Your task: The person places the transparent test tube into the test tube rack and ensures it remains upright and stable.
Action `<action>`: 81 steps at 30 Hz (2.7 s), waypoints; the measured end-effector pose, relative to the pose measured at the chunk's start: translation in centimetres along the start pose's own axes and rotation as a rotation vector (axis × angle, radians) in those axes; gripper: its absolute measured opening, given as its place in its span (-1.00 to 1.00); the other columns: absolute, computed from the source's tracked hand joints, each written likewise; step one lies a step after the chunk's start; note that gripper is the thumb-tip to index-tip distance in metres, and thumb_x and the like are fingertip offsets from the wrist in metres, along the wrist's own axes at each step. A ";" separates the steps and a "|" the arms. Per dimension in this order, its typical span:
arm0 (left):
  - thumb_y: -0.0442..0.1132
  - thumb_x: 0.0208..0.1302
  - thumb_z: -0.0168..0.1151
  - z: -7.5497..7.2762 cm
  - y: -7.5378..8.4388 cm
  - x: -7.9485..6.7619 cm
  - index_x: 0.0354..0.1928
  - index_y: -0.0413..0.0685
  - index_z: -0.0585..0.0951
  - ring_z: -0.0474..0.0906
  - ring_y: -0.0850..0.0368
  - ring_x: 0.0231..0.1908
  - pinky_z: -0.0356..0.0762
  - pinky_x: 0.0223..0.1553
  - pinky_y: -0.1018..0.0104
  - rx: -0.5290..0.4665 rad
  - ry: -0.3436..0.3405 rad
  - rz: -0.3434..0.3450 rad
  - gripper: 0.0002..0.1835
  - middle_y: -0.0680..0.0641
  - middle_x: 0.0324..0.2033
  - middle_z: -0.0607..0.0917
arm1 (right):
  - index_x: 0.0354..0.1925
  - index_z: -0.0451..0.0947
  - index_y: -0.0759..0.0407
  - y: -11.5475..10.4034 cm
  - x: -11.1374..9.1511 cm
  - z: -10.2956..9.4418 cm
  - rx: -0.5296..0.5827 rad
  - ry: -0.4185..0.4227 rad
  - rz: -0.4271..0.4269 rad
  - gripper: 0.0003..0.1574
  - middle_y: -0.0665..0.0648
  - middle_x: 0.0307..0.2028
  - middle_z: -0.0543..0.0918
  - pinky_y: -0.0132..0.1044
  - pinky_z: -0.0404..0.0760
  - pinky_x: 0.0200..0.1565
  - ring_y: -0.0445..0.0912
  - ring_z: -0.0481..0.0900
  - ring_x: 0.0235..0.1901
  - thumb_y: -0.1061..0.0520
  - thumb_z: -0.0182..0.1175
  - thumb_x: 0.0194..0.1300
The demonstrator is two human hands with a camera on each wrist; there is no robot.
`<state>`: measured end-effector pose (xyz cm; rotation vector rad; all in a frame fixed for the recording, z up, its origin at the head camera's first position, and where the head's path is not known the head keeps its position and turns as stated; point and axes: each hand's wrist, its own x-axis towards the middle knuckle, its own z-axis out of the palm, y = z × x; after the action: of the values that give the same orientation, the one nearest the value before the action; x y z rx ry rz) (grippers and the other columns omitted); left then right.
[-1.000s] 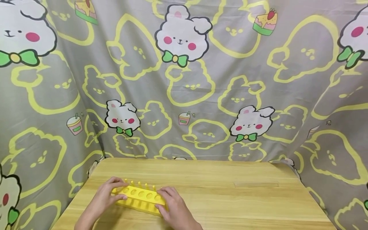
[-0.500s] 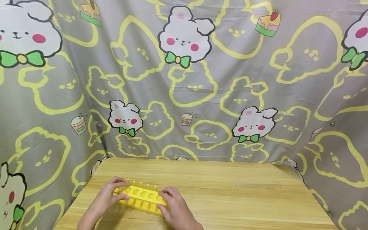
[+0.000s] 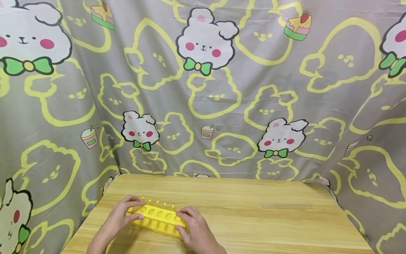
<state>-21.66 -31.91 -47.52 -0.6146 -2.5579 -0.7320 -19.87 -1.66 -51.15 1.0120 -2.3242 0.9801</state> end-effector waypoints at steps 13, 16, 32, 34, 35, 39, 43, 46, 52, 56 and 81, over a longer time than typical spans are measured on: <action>-0.29 -0.18 0.67 0.1 0.4 0.1 -0.12 -0.10 0.81 0.62 0.15 -0.23 0.70 -0.23 0.19 0.000 -0.016 -0.041 -0.55 0.09 -0.17 0.66 | 0.11 0.68 0.22 0.1 0.0 -0.5 0.000 -0.016 0.017 -0.59 -0.01 0.02 0.63 -0.51 0.62 -0.01 -0.18 0.56 0.02 0.14 0.44 0.32; -0.28 -0.19 0.67 0.2 0.6 0.2 -0.12 -0.09 0.81 0.62 0.15 -0.25 0.70 -0.25 0.19 -0.003 -0.010 -0.034 -0.55 0.09 -0.17 0.66 | 0.11 0.68 0.22 0.2 -0.1 -0.7 -0.009 -0.019 0.015 -0.58 -0.01 0.02 0.63 -0.50 0.63 0.00 -0.18 0.57 0.02 0.13 0.44 0.32; -0.27 -0.07 0.62 0.3 1.1 0.4 -0.04 -0.11 0.79 0.66 0.04 -0.14 0.72 -0.15 0.10 -0.020 -0.100 -0.033 -0.55 0.03 -0.10 0.69 | 0.12 0.68 0.25 0.9 -0.6 -1.5 0.008 -0.016 -0.005 -0.58 0.03 0.03 0.64 -0.51 0.63 -0.04 -0.16 0.58 0.01 0.18 0.43 0.32; -0.28 -0.06 0.62 0.4 1.3 0.4 -0.03 -0.12 0.78 0.67 0.02 -0.13 0.72 -0.13 0.07 -0.026 -0.108 -0.037 -0.55 0.02 -0.09 0.69 | 0.12 0.68 0.26 0.9 -0.7 -1.7 0.009 -0.014 -0.006 -0.58 0.04 0.03 0.63 -0.50 0.64 -0.03 -0.16 0.58 0.01 0.19 0.43 0.32; -0.29 -0.06 0.61 0.4 1.4 0.5 -0.03 -0.12 0.78 0.67 0.01 -0.13 0.73 -0.13 0.06 -0.028 -0.110 -0.033 -0.55 0.02 -0.09 0.69 | 0.12 0.68 0.25 0.9 -0.7 -1.8 0.008 -0.013 -0.006 -0.58 0.04 0.02 0.64 -0.50 0.64 -0.02 -0.16 0.58 0.01 0.19 0.43 0.31; -0.31 -0.07 0.61 0.6 1.7 0.7 -0.04 -0.13 0.78 0.66 0.03 -0.14 0.73 -0.13 0.09 -0.029 -0.102 -0.021 -0.55 0.01 -0.10 0.69 | 0.11 0.68 0.26 1.1 -0.8 -2.3 -0.002 -0.002 -0.012 -0.58 0.05 0.02 0.64 -0.44 0.66 0.00 -0.13 0.59 0.01 0.21 0.44 0.30; -0.32 -0.07 0.62 0.9 2.0 0.8 -0.04 -0.14 0.78 0.66 0.07 -0.14 0.73 -0.12 0.12 -0.030 -0.095 -0.010 -0.55 0.02 -0.11 0.69 | 0.12 0.67 0.26 1.3 -1.0 -2.6 -0.013 -0.004 -0.010 -0.57 0.05 0.03 0.63 -0.39 0.68 0.01 -0.11 0.60 0.02 0.20 0.44 0.31; -0.31 -0.07 0.61 1.0 2.1 0.9 -0.04 -0.14 0.78 0.65 0.08 -0.14 0.73 -0.12 0.14 -0.034 -0.101 -0.003 -0.55 0.01 -0.10 0.69 | 0.13 0.67 0.25 1.5 -1.1 -2.8 -0.020 -0.006 -0.005 -0.57 0.05 0.04 0.63 -0.35 0.68 0.03 -0.11 0.60 0.02 0.18 0.43 0.32; -0.33 -0.03 0.60 1.2 2.4 1.0 -0.01 -0.17 0.77 0.64 0.06 -0.13 0.72 -0.13 0.17 -0.056 -0.121 -0.006 -0.56 0.01 -0.09 0.68 | 0.14 0.67 0.23 1.8 -1.3 -3.1 -0.019 -0.003 0.004 -0.55 0.05 0.04 0.63 -0.33 0.68 0.04 -0.11 0.60 0.03 0.19 0.44 0.30; -0.33 -0.03 0.60 1.4 2.7 1.0 -0.02 -0.18 0.77 0.65 0.04 -0.12 0.73 -0.09 0.14 -0.052 -0.118 -0.020 -0.56 0.01 -0.09 0.68 | 0.12 0.67 0.23 2.1 -1.4 -3.2 -0.014 0.003 -0.006 -0.55 0.06 0.04 0.64 -0.32 0.69 0.04 -0.10 0.60 0.02 0.21 0.46 0.28; -0.36 -0.04 0.60 3.1 4.3 1.5 -0.02 -0.17 0.77 0.68 0.03 -0.14 0.74 -0.11 0.14 -0.061 -0.068 0.047 -0.56 -0.02 -0.09 0.71 | 0.15 0.66 0.24 3.4 -1.7 -5.6 0.043 -0.095 0.109 -0.55 0.04 0.08 0.63 -0.32 0.69 0.05 -0.10 0.62 0.03 0.23 0.42 0.31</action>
<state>-21.49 -26.42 -47.57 -0.7282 -2.5814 -0.7890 -20.85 4.96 -49.92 0.9770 -2.4690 1.0484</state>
